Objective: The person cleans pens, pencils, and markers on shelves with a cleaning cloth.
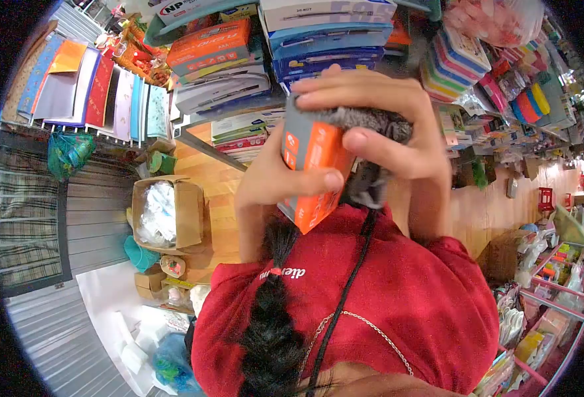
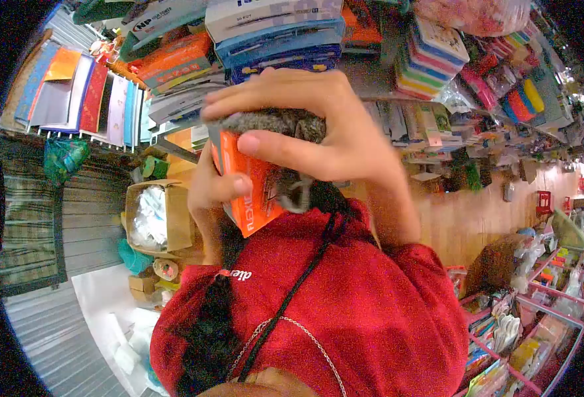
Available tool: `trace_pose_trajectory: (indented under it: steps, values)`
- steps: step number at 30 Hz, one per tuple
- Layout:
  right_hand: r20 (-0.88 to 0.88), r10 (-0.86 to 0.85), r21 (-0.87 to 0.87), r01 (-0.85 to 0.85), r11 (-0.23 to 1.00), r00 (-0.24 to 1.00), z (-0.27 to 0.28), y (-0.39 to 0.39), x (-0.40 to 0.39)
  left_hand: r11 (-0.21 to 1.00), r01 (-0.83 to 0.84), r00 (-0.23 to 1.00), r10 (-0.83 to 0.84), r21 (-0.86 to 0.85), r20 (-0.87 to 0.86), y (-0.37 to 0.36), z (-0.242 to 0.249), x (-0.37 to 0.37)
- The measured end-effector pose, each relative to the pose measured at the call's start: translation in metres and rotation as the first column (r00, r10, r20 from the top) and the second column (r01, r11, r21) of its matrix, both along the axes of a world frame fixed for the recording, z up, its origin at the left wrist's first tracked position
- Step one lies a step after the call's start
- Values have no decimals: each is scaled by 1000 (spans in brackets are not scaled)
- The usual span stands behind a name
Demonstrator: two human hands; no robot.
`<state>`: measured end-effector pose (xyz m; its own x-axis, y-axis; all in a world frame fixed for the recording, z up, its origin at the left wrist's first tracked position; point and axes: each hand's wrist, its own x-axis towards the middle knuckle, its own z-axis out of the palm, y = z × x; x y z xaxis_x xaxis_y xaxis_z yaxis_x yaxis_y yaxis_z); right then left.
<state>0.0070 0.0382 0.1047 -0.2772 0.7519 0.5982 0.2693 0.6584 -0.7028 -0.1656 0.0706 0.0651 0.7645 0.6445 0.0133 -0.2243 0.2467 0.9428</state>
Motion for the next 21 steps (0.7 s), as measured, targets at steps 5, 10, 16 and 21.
trace_pose_trajectory:
  steps: [5, 10, 16, 21]
  values:
    - [116, 300, 6, -303, 953, 947, 10, 8, 13, 992, -20, 992, 35, 122, -122, -9, -7, -6]
    - [-670, 143, 153, -53, 987, 728, -45, 16, -11, 995, -43, 995, 50, -87, 82, -4, -9, -3]
    - [-206, 14, 102, 8, 995, 979, -13, 6, -6, 996, -88, 996, 88, -14, 21, -9, -9, -4]
    - [18, 65, 70, -66, 995, 998, 1, 16, 3, 984, -160, 976, 170, -83, 132, -14, -6, 7]
